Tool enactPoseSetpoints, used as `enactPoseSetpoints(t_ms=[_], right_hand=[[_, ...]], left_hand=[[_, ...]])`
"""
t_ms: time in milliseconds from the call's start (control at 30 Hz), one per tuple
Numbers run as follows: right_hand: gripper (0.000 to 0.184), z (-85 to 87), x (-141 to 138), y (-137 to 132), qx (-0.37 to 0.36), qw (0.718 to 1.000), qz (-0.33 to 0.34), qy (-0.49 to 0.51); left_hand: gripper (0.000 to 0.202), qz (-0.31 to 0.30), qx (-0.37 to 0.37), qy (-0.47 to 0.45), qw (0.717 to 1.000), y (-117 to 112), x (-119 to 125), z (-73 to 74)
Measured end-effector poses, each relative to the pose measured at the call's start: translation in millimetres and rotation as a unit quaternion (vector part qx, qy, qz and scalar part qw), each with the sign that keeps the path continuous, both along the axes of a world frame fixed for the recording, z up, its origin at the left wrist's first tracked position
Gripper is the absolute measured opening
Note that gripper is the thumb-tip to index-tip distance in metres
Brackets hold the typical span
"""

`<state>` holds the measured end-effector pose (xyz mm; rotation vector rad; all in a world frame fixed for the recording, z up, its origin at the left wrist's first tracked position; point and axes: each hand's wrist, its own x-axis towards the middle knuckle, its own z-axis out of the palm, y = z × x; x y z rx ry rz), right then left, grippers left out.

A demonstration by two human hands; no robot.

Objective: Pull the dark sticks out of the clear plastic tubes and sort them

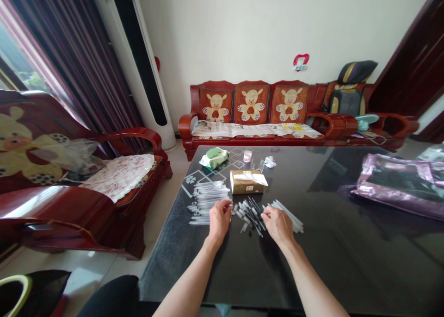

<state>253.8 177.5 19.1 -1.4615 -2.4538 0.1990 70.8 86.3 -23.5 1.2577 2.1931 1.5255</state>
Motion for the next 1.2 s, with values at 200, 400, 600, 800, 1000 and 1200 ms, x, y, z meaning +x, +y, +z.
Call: enactPoseSetpoints(t_ms=[200, 400, 600, 800, 1000, 1200], right_hand=[[0.02, -6.3, -6, -12, -0.026, 0.998, 0.046, 0.019], [0.023, -4.0, -3, -7, -0.026, 0.999, 0.027, 0.01], [0.024, -4.5, -1, -6, -0.017, 0.999, 0.027, 0.01], [0.024, -8.4, -5, -9, -0.028, 0.999, 0.039, 0.025], [0.025, -7.0, -9, -13, -0.046, 0.993, 0.063, 0.085], [0.033, -10.1, -16, -19, -0.202, 0.94, 0.122, 0.246]], left_hand=[[0.015, -0.007, -0.025, 0.073, 0.997, -34, -14, 4.2], [0.018, -0.068, -0.148, 0.154, 0.975, -44, -6, 3.9], [0.019, -0.103, -0.179, 0.215, 0.954, -39, -2, 4.3], [0.019, -0.103, -0.134, 0.207, 0.964, -33, -2, 17.7], [0.016, -0.058, -0.036, 0.135, 0.988, -23, -10, 40.7], [0.021, 0.026, 0.16, -0.106, 0.981, -13, -20, 58.2]])
